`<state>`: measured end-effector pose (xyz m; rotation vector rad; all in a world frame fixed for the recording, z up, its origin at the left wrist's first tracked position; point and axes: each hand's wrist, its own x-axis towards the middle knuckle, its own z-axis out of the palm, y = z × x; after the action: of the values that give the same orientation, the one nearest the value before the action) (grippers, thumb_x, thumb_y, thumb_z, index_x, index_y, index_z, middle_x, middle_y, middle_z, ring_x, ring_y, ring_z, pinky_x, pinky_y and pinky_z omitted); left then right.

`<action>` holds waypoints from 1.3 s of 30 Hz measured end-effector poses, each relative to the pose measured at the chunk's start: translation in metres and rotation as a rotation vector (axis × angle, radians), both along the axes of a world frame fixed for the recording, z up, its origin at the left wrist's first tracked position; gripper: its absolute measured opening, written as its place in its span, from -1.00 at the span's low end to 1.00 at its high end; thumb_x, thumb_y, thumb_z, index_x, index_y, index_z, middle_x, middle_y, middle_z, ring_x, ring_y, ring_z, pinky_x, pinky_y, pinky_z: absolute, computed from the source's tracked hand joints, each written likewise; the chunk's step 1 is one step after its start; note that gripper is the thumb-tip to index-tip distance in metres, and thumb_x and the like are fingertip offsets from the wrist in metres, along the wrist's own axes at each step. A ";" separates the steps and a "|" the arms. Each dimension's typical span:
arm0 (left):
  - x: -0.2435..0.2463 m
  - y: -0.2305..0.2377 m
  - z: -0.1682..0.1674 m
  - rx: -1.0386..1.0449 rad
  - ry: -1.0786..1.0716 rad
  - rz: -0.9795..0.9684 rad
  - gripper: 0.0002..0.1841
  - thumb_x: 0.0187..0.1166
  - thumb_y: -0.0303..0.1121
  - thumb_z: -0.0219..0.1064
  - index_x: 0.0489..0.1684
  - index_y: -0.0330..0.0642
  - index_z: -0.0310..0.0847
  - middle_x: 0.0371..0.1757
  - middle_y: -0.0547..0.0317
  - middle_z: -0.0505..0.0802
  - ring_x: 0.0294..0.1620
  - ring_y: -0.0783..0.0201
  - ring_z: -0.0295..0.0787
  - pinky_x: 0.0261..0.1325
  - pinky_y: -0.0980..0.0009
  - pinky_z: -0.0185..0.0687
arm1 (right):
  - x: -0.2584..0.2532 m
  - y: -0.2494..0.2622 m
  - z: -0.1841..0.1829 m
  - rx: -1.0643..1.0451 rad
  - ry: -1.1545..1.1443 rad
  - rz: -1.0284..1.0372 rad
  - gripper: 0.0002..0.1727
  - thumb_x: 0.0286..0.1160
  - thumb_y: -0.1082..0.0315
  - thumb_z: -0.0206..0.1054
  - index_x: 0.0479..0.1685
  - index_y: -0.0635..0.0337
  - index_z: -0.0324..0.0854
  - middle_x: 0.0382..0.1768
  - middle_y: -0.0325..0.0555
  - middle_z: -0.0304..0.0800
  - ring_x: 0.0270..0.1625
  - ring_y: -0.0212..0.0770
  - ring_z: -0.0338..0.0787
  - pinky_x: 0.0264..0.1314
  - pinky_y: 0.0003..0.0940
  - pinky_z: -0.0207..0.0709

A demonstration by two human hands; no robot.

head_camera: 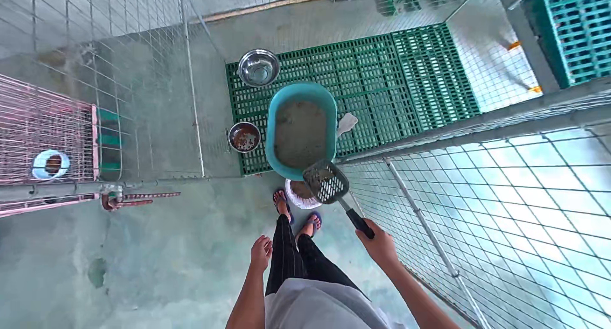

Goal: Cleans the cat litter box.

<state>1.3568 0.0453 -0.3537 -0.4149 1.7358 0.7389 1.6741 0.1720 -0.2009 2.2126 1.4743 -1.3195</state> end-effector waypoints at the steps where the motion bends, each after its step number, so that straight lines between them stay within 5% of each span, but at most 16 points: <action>1: 0.002 0.001 0.000 0.001 -0.001 -0.005 -0.55 0.82 -0.44 0.04 0.65 -0.36 0.23 0.35 -0.26 0.60 0.08 0.14 0.60 0.16 0.31 0.53 | 0.006 -0.009 0.002 -0.010 -0.005 -0.006 -0.48 0.62 0.21 0.43 0.54 0.14 0.61 0.07 0.35 0.86 0.17 0.37 0.83 0.30 0.40 0.54; 7: 0.012 0.011 -0.002 -0.001 -0.025 0.093 -0.63 0.83 -0.38 0.04 0.51 -0.33 0.35 0.10 -0.07 0.67 -0.13 0.28 0.60 -0.07 0.42 0.54 | 0.024 -0.027 -0.014 -0.143 -0.090 0.049 -0.47 0.67 0.15 0.38 0.60 0.04 0.57 0.11 0.30 0.87 0.21 0.36 0.82 0.32 0.39 0.54; 12: 0.023 0.063 0.010 0.088 -0.083 0.209 -0.58 0.85 -0.28 0.02 0.57 -0.29 0.27 0.37 -0.13 0.63 0.09 0.24 0.66 0.09 0.39 0.58 | 0.009 -0.006 -0.059 -0.255 -0.093 0.137 -0.47 0.73 0.15 0.28 0.63 0.09 0.51 0.25 0.31 0.81 0.35 0.34 0.77 0.39 0.36 0.52; 15: 0.029 0.111 0.014 0.175 -0.072 0.160 -0.55 0.87 -0.24 0.00 0.62 -0.27 0.23 0.36 -0.15 0.62 0.10 0.21 0.66 0.12 0.38 0.58 | 0.001 0.013 -0.082 -0.403 -0.170 0.160 -0.54 0.70 0.13 0.27 0.42 0.20 0.64 0.32 0.29 0.76 0.44 0.28 0.72 0.43 0.32 0.53; 21: 0.014 0.199 0.008 0.284 -0.008 -0.015 -0.45 0.88 -0.27 0.02 0.78 -0.29 0.07 0.71 -0.35 0.34 0.55 -0.09 0.46 0.49 0.16 0.44 | 0.025 -0.007 0.006 -0.310 -0.120 -0.017 -0.59 0.61 0.18 0.41 0.27 0.28 0.74 0.11 0.37 0.83 0.24 0.39 0.79 0.33 0.41 0.53; 24: 0.013 0.226 0.000 0.272 -0.026 -0.048 -0.46 0.85 -0.30 0.07 0.75 -0.31 0.10 0.71 -0.33 0.34 0.53 -0.07 0.46 0.46 0.15 0.45 | 0.020 -0.003 0.055 -0.206 -0.054 -0.108 -0.53 0.57 0.27 0.44 0.40 0.32 0.67 -0.03 0.40 0.84 -0.01 0.34 0.84 0.15 0.35 0.59; 28: 0.033 0.239 -0.019 0.178 -0.127 -0.064 -0.42 0.77 -0.24 0.18 0.72 -0.23 0.14 0.46 -0.33 0.55 0.16 -0.07 0.64 0.13 0.08 0.64 | -0.036 0.055 0.053 -0.171 0.264 -0.245 -0.39 0.60 0.49 0.27 0.68 0.35 0.31 -0.08 0.29 0.80 -0.32 0.04 0.84 -0.15 0.02 0.77; 31: 0.045 0.246 -0.027 0.132 -0.213 0.046 -0.37 0.73 -0.27 0.25 0.76 -0.19 0.12 0.54 -0.37 0.50 0.30 -0.18 0.63 0.20 -0.03 0.66 | -0.102 0.121 0.023 -0.268 0.442 -0.307 -0.34 0.71 0.45 0.21 0.77 0.27 0.08 -0.01 0.26 0.74 -0.27 -0.01 0.82 -0.13 -0.05 0.76; 34: 0.054 0.255 -0.029 0.126 -0.150 0.124 -0.45 0.61 -0.54 0.23 0.61 -0.37 0.24 0.42 -0.35 0.55 0.24 -0.14 0.58 0.19 -0.06 0.61 | -0.157 0.170 -0.001 -0.327 0.474 -0.390 -0.44 0.75 0.42 0.18 0.69 0.32 0.18 -0.10 0.11 0.67 -0.34 -0.15 0.71 -0.23 -0.22 0.67; 39: 0.059 0.224 -0.061 0.337 -0.033 0.009 -0.61 0.59 -0.57 0.25 0.38 -0.46 0.43 0.11 -0.23 0.71 0.01 0.09 0.65 0.06 0.12 0.64 | -0.210 0.197 -0.032 -0.314 0.459 -0.510 -0.51 0.67 0.48 0.23 0.56 0.32 0.35 -0.11 0.12 0.70 -0.32 -0.12 0.72 -0.24 -0.19 0.67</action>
<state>1.4162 0.2693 -0.4150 -0.2019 1.5431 1.0049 1.4644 0.3689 -0.2327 2.2404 0.7249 -2.1598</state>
